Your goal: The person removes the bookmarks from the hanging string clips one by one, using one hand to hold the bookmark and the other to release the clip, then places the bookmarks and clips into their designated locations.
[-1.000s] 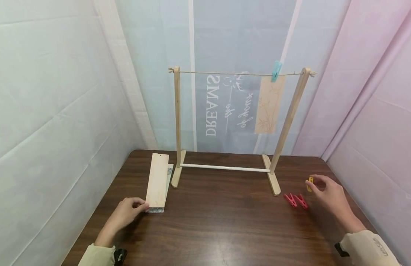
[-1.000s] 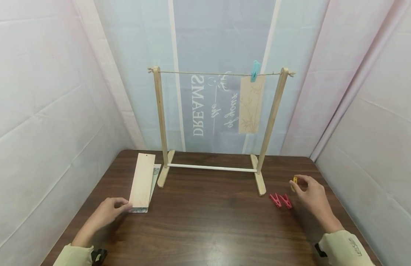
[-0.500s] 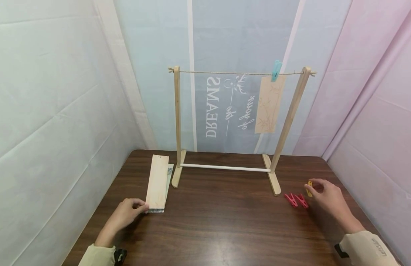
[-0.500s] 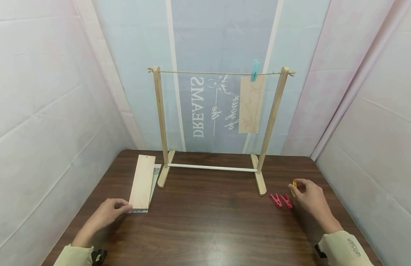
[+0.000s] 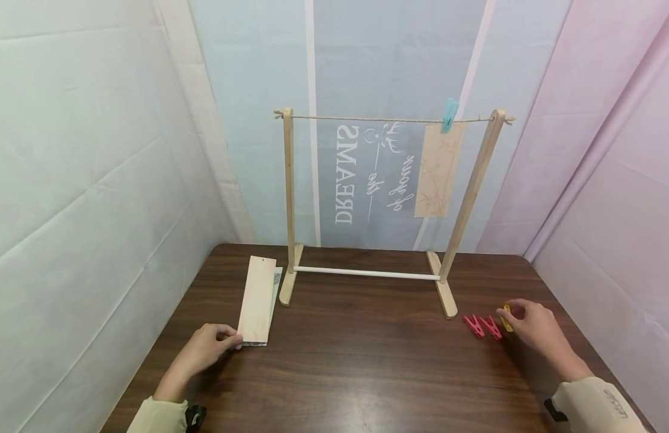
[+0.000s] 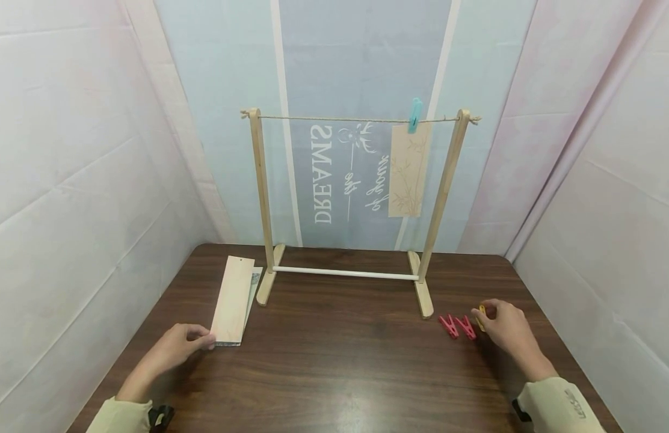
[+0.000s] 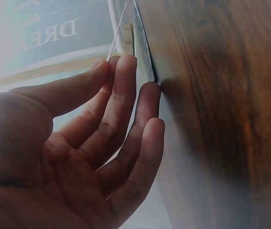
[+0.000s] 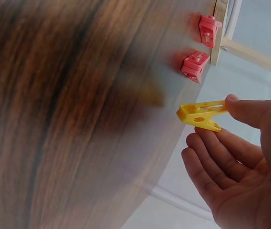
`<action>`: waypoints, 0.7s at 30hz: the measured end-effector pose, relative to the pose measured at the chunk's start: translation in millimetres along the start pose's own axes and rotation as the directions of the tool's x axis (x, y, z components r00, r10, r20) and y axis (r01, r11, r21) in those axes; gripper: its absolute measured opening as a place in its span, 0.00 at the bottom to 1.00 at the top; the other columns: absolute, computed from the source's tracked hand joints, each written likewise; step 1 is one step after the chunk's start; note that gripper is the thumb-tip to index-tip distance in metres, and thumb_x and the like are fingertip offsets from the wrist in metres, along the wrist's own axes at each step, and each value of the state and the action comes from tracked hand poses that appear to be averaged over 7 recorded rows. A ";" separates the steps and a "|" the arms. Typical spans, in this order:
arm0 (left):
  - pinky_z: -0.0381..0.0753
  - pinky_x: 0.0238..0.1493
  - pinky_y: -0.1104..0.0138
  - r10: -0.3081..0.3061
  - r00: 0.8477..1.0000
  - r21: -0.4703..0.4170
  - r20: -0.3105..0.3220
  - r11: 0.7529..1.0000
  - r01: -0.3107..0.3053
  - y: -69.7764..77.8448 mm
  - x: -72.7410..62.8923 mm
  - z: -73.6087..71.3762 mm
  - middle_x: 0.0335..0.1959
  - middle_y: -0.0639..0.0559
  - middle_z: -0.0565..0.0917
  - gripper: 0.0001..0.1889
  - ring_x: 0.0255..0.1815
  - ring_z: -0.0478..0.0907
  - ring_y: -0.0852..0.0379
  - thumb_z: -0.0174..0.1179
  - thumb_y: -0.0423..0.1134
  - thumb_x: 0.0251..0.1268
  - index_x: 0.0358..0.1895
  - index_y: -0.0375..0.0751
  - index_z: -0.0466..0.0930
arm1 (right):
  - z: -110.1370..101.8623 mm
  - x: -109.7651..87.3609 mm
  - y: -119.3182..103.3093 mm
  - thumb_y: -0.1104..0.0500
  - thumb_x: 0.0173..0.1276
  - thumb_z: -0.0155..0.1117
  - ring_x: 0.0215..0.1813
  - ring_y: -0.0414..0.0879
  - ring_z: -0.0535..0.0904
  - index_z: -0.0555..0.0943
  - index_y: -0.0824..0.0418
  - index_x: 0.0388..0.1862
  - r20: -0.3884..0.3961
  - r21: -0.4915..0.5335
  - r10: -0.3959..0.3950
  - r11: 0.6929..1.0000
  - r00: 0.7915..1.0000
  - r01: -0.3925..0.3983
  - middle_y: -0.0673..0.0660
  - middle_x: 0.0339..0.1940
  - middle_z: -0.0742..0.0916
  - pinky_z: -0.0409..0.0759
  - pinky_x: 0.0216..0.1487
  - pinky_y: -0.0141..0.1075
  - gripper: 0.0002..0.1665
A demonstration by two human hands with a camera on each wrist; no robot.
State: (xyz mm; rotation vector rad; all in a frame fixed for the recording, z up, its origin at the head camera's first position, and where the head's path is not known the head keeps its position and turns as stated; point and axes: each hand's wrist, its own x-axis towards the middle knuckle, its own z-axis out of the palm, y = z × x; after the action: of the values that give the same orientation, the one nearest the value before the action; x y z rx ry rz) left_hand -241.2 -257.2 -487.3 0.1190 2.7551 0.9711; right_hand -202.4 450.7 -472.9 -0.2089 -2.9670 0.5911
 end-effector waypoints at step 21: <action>0.80 0.46 0.58 0.072 0.997 -0.031 0.026 0.997 -0.071 -16.6 -3.0 10.2 0.32 0.57 0.89 0.10 0.38 0.83 0.59 0.67 0.42 0.77 0.36 0.44 0.91 | 21.6 -6.9 11.1 0.48 0.79 0.69 0.45 0.71 0.87 0.82 0.82 0.53 0.021 -0.026 -0.035 0.999 0.999 0.036 0.76 0.43 0.89 0.83 0.45 0.67 0.32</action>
State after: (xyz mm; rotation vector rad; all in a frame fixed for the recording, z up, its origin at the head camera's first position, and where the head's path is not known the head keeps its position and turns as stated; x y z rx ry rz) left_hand -236.0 -264.4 -504.9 0.2259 2.7277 1.0205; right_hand -197.2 451.7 -497.6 -0.1529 -2.9929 0.5542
